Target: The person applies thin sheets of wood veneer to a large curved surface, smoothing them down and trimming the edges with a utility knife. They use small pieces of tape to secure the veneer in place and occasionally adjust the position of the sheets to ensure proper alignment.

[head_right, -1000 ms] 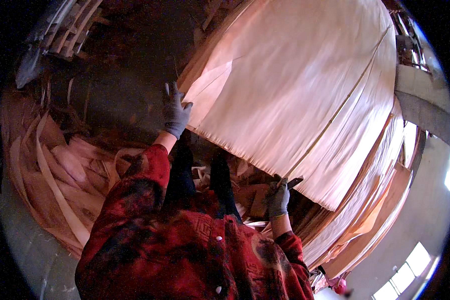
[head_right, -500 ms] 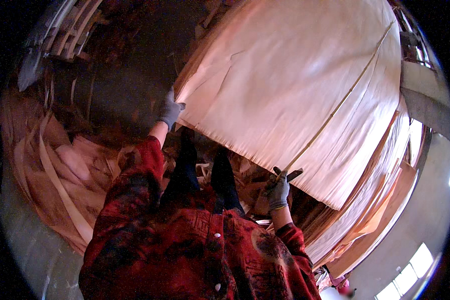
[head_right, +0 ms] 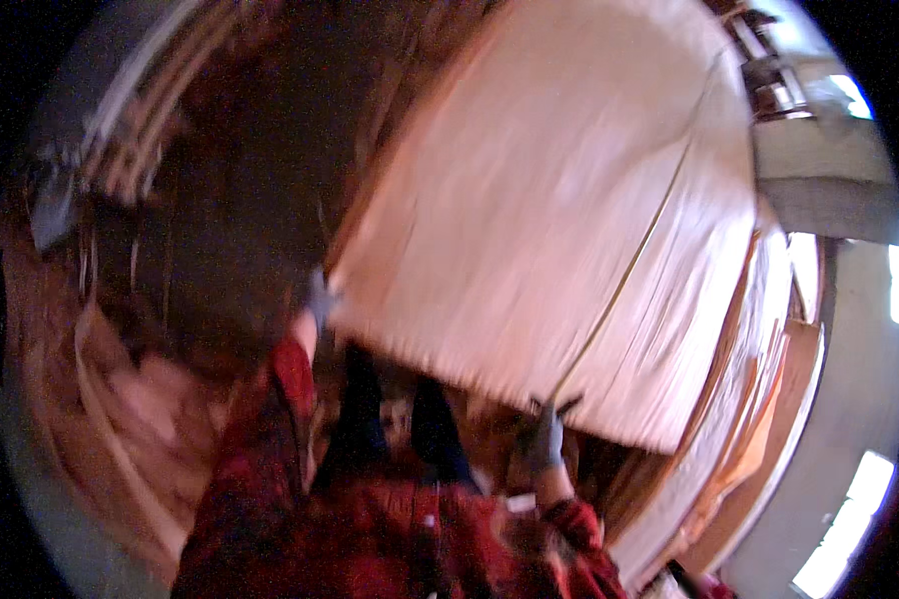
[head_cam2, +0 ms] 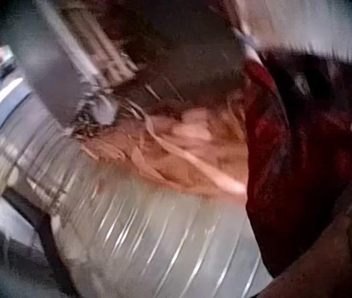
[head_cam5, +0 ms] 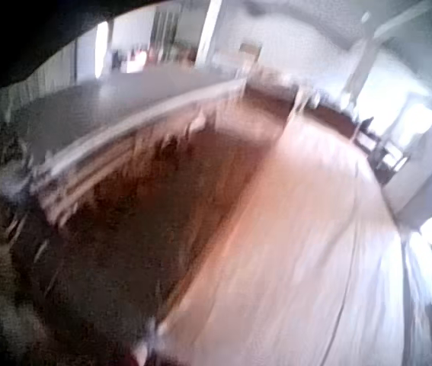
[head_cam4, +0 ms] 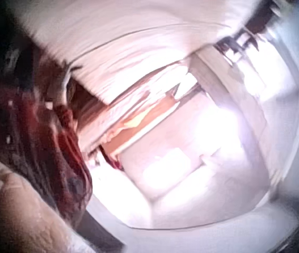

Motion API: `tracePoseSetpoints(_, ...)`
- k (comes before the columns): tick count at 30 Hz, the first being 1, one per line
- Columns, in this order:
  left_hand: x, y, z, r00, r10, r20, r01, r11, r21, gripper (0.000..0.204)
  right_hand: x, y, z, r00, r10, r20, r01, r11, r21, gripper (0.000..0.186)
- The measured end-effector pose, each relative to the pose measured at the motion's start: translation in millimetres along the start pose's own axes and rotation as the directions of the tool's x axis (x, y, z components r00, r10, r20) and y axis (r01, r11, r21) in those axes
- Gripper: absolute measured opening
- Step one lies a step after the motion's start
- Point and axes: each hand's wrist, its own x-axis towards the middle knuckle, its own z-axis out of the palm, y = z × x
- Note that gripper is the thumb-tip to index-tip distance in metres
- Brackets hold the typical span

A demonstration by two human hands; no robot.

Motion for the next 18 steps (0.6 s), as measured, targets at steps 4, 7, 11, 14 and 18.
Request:
tracePoseSetpoints(4, -20.1, 20.2, -2.4, 0.998, -0.047, -0.035, 0.039, 0.976, -0.213, 0.099, 34.0, -11.7, -26.1, 0.880, -0.289, -0.377, 0.286, 0.956, -0.066, 0.020)
tracePoseSetpoints(7, -44.0, 70.5, -35.5, 0.990, -0.100, -0.097, 0.097, 0.995, -0.033, 0.107, 13.2, -33.6, -36.1, 0.780, -0.440, -0.445, 0.420, 0.895, -0.149, 0.027)
tracePoseSetpoints(11, -77.1, 66.4, -98.4, 0.960, 0.048, -0.277, -0.102, 0.978, -0.184, 0.111, 20.7, -54.1, -30.5, 0.783, -0.428, -0.451, 0.351, 0.903, -0.249, 0.029)
tracePoseSetpoints(14, -97.9, 8.0, -131.3, 0.922, 0.036, -0.384, 0.047, 0.978, 0.203, 0.105, 41.1, -75.6, 2.6, 0.805, -0.490, -0.334, 0.396, 0.863, -0.312, 0.032)
tracePoseSetpoints(18, -158.8, -108.8, -186.4, 0.908, -0.173, -0.381, 0.333, 0.850, 0.408, 0.105, 64.9, -116.7, 62.1, 0.963, -0.250, -0.102, 0.229, 0.956, -0.184, 0.017)
